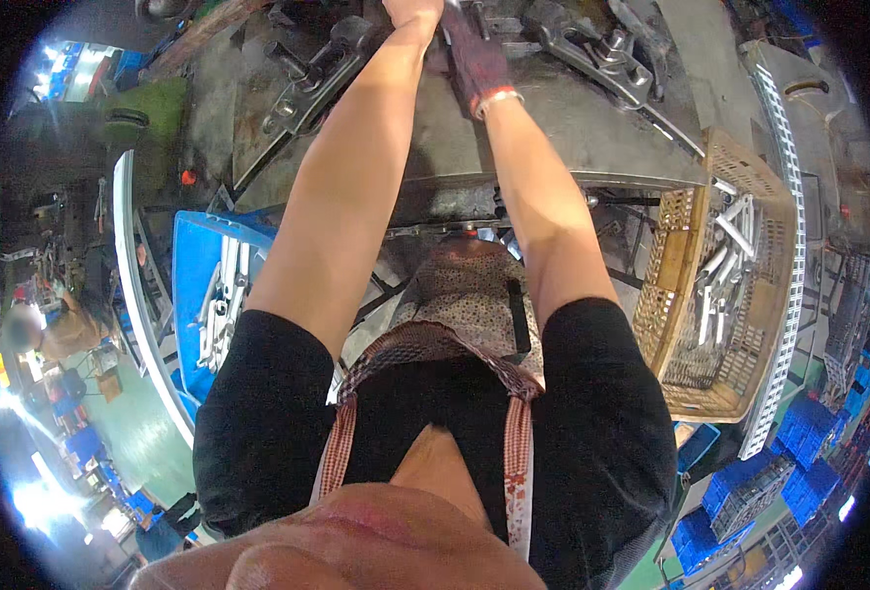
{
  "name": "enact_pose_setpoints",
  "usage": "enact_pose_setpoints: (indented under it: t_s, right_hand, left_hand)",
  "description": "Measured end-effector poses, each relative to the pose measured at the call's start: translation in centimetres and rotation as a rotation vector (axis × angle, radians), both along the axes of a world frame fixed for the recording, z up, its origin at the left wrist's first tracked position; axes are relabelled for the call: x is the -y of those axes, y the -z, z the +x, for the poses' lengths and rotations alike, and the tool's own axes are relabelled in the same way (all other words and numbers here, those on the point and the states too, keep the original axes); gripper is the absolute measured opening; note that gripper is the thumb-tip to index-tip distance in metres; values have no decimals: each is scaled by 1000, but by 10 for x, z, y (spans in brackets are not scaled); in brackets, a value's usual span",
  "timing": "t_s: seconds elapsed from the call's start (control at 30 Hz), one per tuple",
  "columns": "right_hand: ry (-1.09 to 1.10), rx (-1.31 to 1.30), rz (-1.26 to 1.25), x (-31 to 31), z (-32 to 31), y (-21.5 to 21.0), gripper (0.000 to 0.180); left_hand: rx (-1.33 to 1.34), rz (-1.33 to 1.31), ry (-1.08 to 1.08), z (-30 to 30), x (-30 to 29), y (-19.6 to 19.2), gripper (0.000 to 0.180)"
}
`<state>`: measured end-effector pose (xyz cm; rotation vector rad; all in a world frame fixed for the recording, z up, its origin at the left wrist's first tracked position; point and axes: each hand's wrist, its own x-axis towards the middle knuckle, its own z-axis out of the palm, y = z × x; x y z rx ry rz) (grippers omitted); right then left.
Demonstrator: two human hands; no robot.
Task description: Operating a metal press machine to process or stamp metal components.
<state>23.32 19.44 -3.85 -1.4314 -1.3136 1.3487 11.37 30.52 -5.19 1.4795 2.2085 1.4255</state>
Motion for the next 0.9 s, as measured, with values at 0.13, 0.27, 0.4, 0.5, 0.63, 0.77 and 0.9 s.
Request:
enact_pose_setpoints:
  t_s: [0.13,0.27,0.4,0.5,0.63,0.77,0.9]
  right_hand:
    - [-69,-369,-71,-10,-18,-16,47]
    - [-13,-611,-88,-15,-32,0,44]
    - [-8,-663,-79,-30,-33,25,41]
    - [-56,-217,281,-37,-25,37,43]
    - [-111,13,347,-33,-14,37,44]
    - [-189,-58,205,-19,-10,30,47]
    - [-115,372,537,-15,-13,20,44]
  left_hand:
    - [57,62,-5,0,3,-11,67]
    - [335,-55,83,-6,6,-21,68]
    - [576,-155,82,-9,8,-20,61]
    - [303,-31,85,-12,4,-10,59]
    - [144,39,161,-20,-1,-1,59]
    - [53,-137,170,-24,10,-6,59]
    - [56,-186,151,-17,23,-17,59]
